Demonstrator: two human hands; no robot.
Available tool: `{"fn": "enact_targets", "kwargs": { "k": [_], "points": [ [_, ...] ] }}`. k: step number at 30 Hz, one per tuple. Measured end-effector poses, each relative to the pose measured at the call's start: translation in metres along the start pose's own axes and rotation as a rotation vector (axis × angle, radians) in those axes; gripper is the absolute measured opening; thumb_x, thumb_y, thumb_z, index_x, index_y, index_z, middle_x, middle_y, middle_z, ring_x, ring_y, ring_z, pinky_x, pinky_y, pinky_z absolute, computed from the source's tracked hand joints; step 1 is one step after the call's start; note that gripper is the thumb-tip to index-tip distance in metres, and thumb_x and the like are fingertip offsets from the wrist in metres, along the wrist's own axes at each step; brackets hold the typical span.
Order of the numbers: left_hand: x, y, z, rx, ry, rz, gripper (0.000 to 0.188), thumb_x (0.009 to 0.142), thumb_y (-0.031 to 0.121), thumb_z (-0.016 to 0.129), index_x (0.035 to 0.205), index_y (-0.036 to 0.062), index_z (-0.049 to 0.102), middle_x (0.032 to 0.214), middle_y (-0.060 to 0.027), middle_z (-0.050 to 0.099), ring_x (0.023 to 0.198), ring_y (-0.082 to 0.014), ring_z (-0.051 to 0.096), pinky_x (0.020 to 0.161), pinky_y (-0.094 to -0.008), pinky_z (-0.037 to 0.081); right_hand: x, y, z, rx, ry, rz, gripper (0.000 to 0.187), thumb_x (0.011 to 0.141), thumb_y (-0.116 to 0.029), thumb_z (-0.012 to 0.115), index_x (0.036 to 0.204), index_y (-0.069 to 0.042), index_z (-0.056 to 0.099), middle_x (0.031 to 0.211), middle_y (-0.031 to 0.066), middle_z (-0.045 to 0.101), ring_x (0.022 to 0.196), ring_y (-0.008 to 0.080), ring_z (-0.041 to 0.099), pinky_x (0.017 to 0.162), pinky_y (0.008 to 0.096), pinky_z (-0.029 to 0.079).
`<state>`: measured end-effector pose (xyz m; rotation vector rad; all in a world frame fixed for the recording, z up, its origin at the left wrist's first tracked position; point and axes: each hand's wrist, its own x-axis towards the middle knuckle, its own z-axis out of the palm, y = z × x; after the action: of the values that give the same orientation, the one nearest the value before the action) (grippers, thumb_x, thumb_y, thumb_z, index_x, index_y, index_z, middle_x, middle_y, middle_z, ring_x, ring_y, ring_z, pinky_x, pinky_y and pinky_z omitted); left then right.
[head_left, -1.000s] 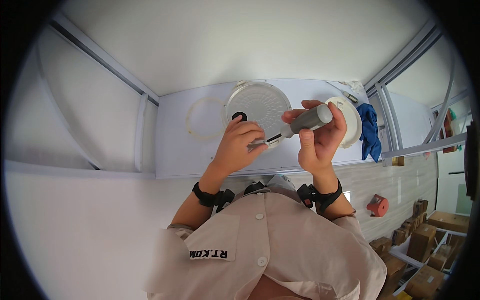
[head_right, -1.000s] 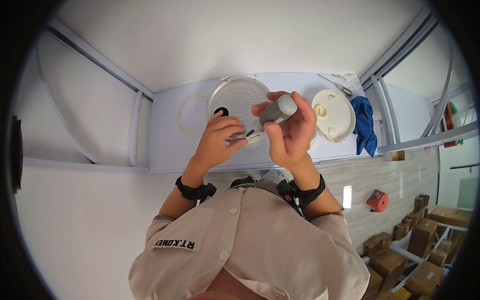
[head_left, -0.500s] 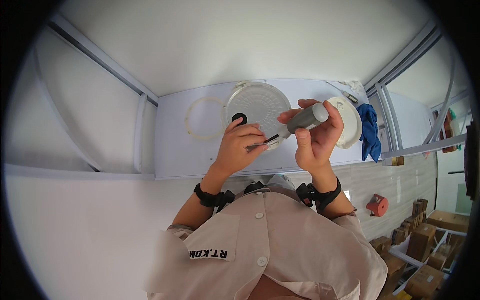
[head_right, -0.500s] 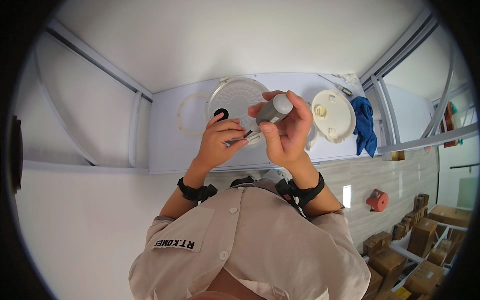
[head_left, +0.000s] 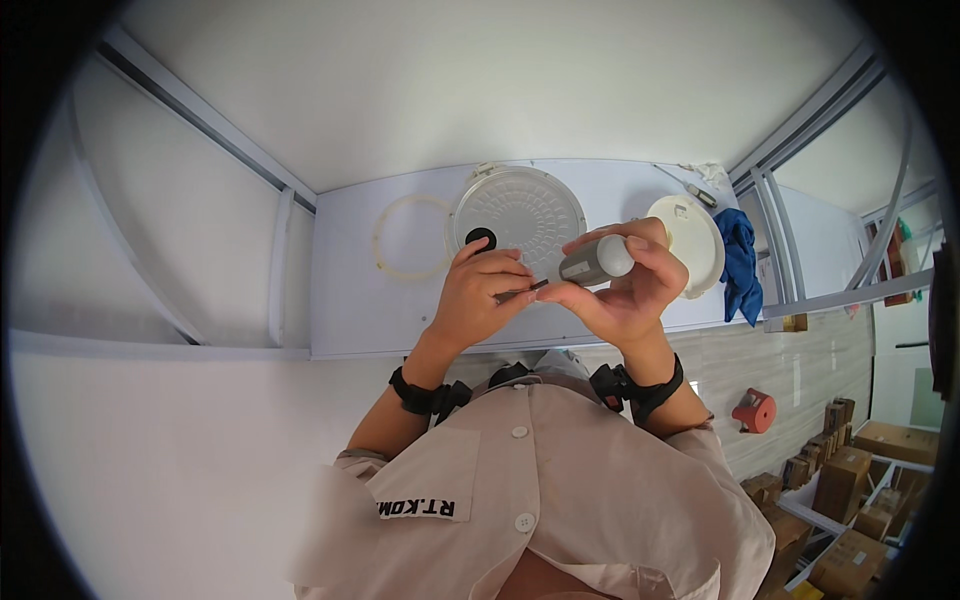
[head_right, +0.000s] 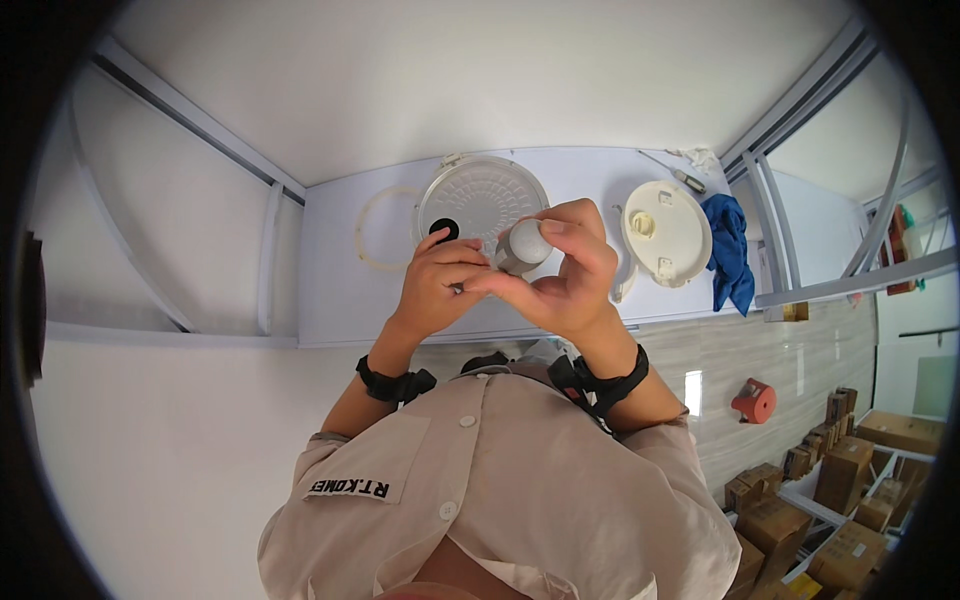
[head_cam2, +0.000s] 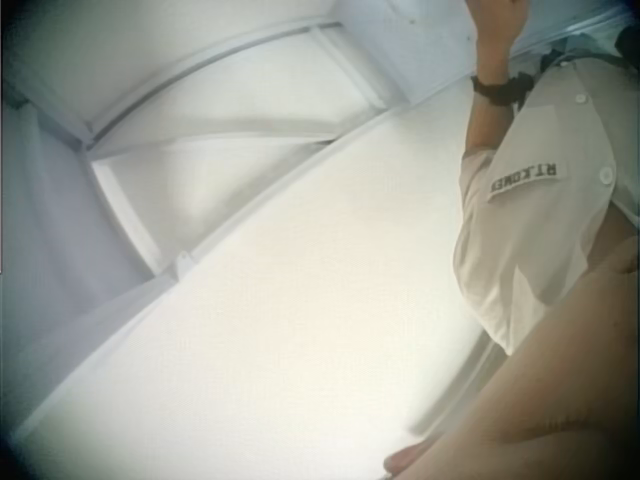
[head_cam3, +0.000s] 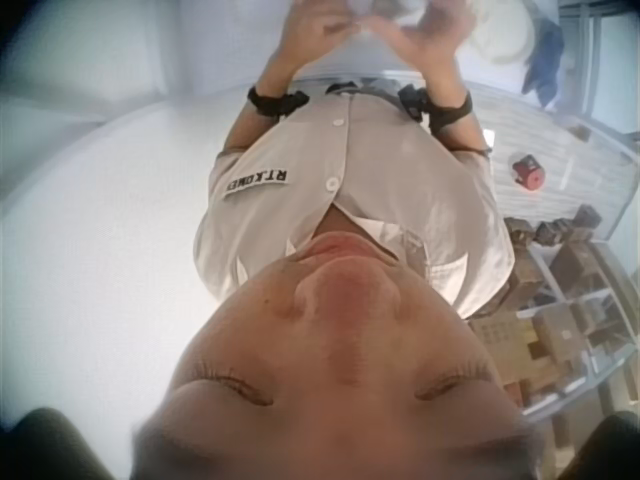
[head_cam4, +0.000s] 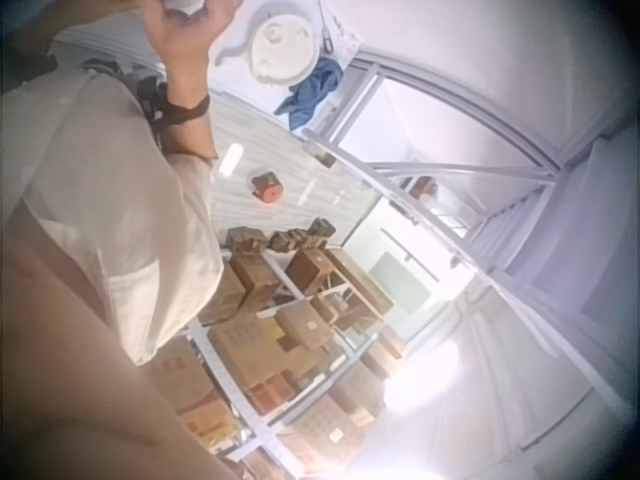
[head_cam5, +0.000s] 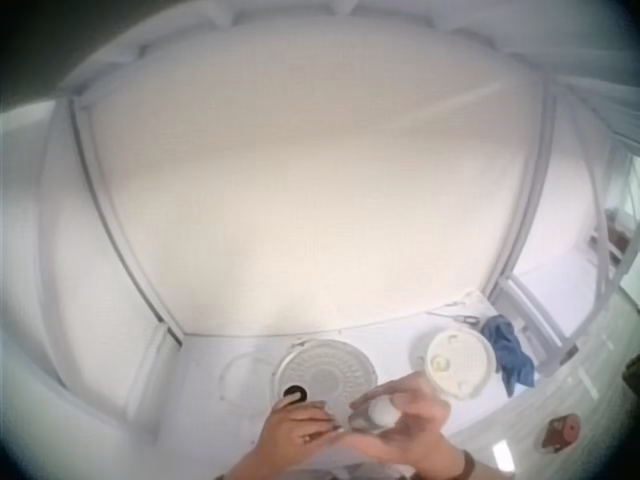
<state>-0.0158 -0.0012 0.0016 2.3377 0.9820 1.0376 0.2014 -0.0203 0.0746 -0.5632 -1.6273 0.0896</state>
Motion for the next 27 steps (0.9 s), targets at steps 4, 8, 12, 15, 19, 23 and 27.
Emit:
{"fn": "enact_targets", "kwargs": {
  "k": [4,8,12,15,19,23,27],
  "points": [
    [-0.001,-0.002,0.002,0.007,0.007,0.002,0.014,0.085,0.022,0.089,0.096,0.0132,0.086,0.104,0.0009,0.081,0.12,-0.0217,0.074,0.118,-0.0496,0.043,0.0,-0.003,0.012,-0.076,0.101,-0.02,0.092,0.067,-0.025,0.109,0.137,-0.012,0.051,0.105,0.0113,0.063,0.085,0.0213,0.063,0.067,0.032,0.052],
    [0.0,0.0,0.0,0.023,0.006,0.014,0.016,0.085,0.022,0.089,0.098,0.0136,0.086,0.104,0.0007,0.081,0.119,-0.0221,0.074,0.118,-0.0504,0.044,0.013,-0.012,0.019,-0.171,0.069,-0.088,0.087,0.069,-0.022,0.107,0.138,-0.012,0.055,0.104,0.0117,0.063,0.084,0.0231,0.062,0.065,0.033,0.052],
    [0.001,0.004,-0.002,-0.004,-0.015,-0.042,0.016,0.084,0.023,0.09,0.097,0.0142,0.086,0.104,0.0011,0.081,0.119,-0.0218,0.073,0.118,-0.0505,0.043,0.012,-0.007,0.022,-0.154,0.027,-0.008,0.083,0.074,-0.015,0.103,0.141,-0.01,0.055,0.105,0.0132,0.063,0.083,0.0241,0.062,0.065,0.0343,0.053],
    [-0.002,0.002,-0.001,-0.024,0.01,-0.024,0.016,0.084,0.024,0.09,0.096,0.0142,0.086,0.103,0.0015,0.08,0.119,-0.0212,0.073,0.117,-0.0504,0.043,0.003,-0.007,0.014,-0.052,-0.077,0.13,0.084,0.083,-0.006,0.095,0.15,-0.009,0.046,0.113,0.017,0.064,0.102,0.0286,0.068,0.082,0.0392,0.057],
    [-0.002,0.003,0.0,-0.033,0.026,-0.019,0.015,0.084,0.024,0.091,0.093,0.0141,0.085,0.103,0.0022,0.08,0.12,-0.0206,0.073,0.117,-0.0499,0.042,0.01,-0.023,0.005,0.184,-0.228,0.277,0.073,0.097,0.002,0.08,0.157,-0.008,0.038,0.13,0.025,0.066,0.126,0.0367,0.07,0.101,0.0471,0.059],
    [-0.003,0.0,0.004,-0.025,0.024,-0.016,0.014,0.083,0.024,0.091,0.09,0.0139,0.084,0.102,0.0026,0.08,0.12,-0.0207,0.073,0.116,-0.0495,0.042,0.009,-0.024,0.006,0.198,-0.204,0.29,0.067,0.103,-0.001,0.072,0.159,-0.006,0.036,0.14,0.0291,0.065,0.129,0.0379,0.068,0.103,0.0473,0.057],
    [-0.003,0.001,0.004,-0.025,0.024,-0.028,0.012,0.083,0.023,0.09,0.089,0.0139,0.084,0.102,0.0019,0.08,0.12,-0.0214,0.073,0.114,-0.0483,0.043,0.025,-0.022,-0.008,0.024,-0.28,0.195,0.067,0.097,-0.009,0.082,0.154,-0.006,0.047,0.139,0.0274,0.065,0.125,0.0362,0.068,0.101,0.0432,0.056]
  ]
}}
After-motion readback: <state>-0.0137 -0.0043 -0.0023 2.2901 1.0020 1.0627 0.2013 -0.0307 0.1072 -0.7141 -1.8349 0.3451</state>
